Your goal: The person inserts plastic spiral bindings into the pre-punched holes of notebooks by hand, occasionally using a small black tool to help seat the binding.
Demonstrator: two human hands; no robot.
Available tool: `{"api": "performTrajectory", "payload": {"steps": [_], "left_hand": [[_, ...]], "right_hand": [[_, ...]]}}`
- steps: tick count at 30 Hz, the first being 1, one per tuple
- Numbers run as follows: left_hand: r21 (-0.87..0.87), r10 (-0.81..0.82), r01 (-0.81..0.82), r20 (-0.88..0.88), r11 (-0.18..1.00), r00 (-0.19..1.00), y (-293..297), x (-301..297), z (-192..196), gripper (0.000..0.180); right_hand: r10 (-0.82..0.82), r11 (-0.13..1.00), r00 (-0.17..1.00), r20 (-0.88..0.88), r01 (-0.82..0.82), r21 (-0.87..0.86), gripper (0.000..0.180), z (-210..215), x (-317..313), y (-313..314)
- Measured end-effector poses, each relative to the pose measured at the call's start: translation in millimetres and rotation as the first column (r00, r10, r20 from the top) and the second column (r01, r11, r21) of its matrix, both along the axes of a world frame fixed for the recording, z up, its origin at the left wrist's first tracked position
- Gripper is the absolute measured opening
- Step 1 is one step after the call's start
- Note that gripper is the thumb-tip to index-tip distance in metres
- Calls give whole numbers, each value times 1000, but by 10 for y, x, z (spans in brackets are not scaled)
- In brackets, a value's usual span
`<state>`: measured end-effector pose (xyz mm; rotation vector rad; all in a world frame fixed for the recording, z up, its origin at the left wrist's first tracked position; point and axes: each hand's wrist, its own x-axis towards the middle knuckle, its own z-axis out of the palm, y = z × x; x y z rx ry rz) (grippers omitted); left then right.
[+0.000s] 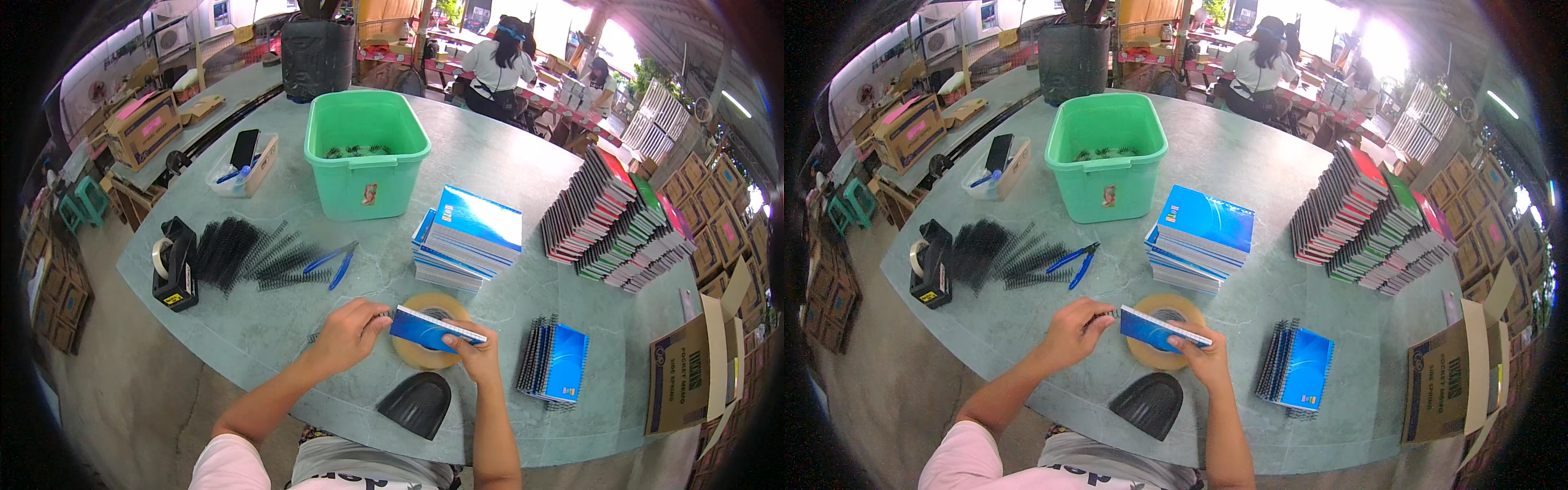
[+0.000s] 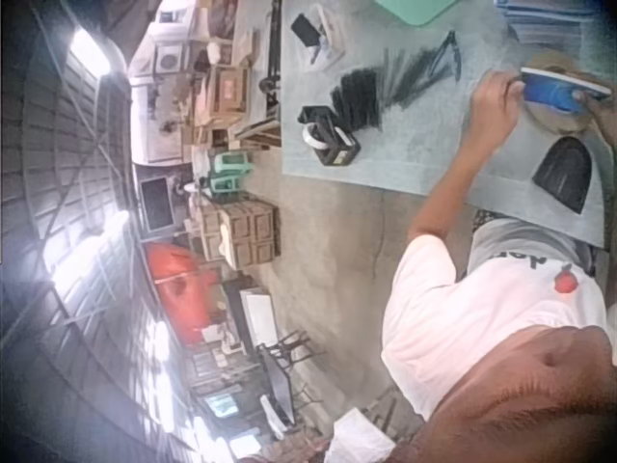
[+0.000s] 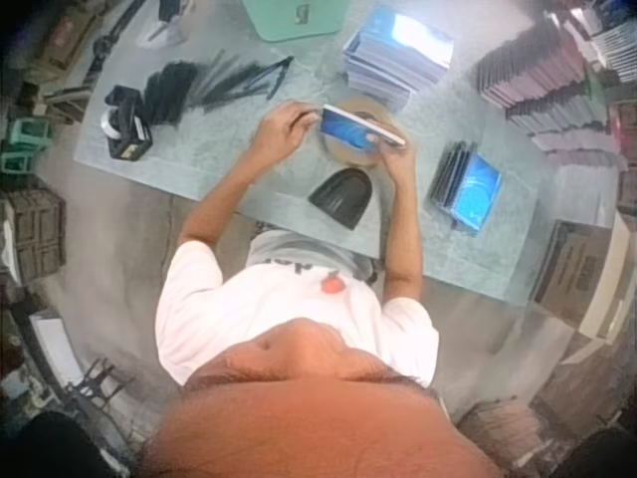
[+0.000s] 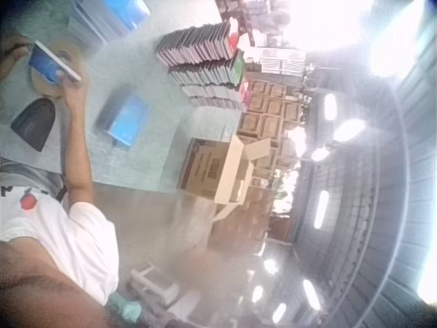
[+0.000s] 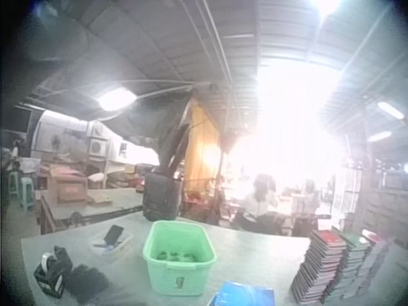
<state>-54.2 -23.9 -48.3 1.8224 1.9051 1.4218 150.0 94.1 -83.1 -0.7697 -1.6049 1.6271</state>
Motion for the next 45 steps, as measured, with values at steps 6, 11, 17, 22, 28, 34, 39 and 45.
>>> {"api": "performTrajectory", "payload": {"steps": [6, 11, 17, 22, 28, 34, 39, 45], "left_hand": [[-502, 49, 203, 444, 841, 895, 45, -112, 260, 15], [-59, -3, 7, 74, 998, 997, 98, -57, 103, 18], [-244, -209, 210, 32, 947, 977, 98, -261, 226, 23], [-227, -257, 253, 15, 940, 966, 115, -281, 194, 20], [-165, -234, 218, -85, 962, 969, 128, -152, 259, 23], [-118, -182, 139, -585, 983, 791, -20, 196, 73, 34], [-288, -380, 331, -133, 899, 916, -302, 662, -442, 43], [78, 100, -89, -152, 993, 983, -151, 133, 236, 43]], "right_hand": [[85, 992, 996, -18, -83, 98, 22, -62, 46, 38], [76, 992, 997, 22, -78, 99, 22, -39, 45, 30], [36, 998, 999, 29, -38, 48, 21, -48, 67, 23], [113, 981, 993, -21, -108, 162, 21, -94, 78, 46], [97, 981, 995, -17, -92, 168, 21, -83, 65, 40], [20, 998, 1000, -5, -20, 59, 23, -46, 65, 7], [8, 999, 1000, -14, -7, 49, 25, -23, 40, -47], [-14, 1000, 1000, -21, 13, -13, 26, 24, 49, -50]]}}
